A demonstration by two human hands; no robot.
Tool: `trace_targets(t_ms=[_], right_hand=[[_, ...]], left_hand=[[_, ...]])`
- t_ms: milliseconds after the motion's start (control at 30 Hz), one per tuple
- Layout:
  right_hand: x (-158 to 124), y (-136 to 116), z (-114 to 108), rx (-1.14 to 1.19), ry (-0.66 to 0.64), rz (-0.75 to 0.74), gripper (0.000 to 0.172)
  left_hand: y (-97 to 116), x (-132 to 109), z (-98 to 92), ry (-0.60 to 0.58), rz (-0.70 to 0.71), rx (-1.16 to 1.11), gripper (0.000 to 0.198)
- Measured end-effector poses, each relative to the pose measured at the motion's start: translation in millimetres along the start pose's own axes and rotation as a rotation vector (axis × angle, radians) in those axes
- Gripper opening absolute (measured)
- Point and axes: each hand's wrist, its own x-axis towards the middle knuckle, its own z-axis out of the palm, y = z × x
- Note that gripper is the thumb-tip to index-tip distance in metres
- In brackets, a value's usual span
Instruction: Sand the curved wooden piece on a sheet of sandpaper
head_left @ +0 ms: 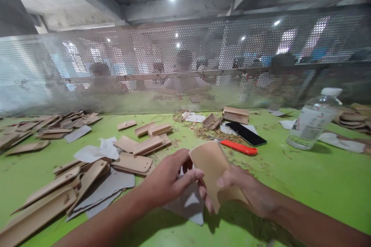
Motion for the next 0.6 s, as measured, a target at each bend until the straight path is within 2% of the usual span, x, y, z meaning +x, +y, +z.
trace_targets(t_ms=[133,300,433,533,600], right_hand=[[0.1,2.4,2.7,0.093,-0.068,0.017,0.045],[0.4,2.9,0.2,0.103,-0.078,0.019,0.047],[-4.0,-2.0,-4.5,0.097,-0.08,0.012,0.06],[-9.3,-11.4,-9.6,0.08,-0.005,-0.034,0.072],[-11.6,-17.3,-12.2,0.049,0.102,-0.084,0.07]], left_hand=[[1.7,0.7,-0.5,0.06,-0.001,-0.001,0.036],[1.4,1.2,0.6,0.089,-0.029,-0.043,0.037],[-4.6,3.0,1.1,0.12,-0.098,-0.096,0.038],[-11.5,6.3,-0.5,0.158,-0.168,-0.171,0.043],[-14.9,8.2,-1.0,0.18,-0.212,-0.23,0.048]])
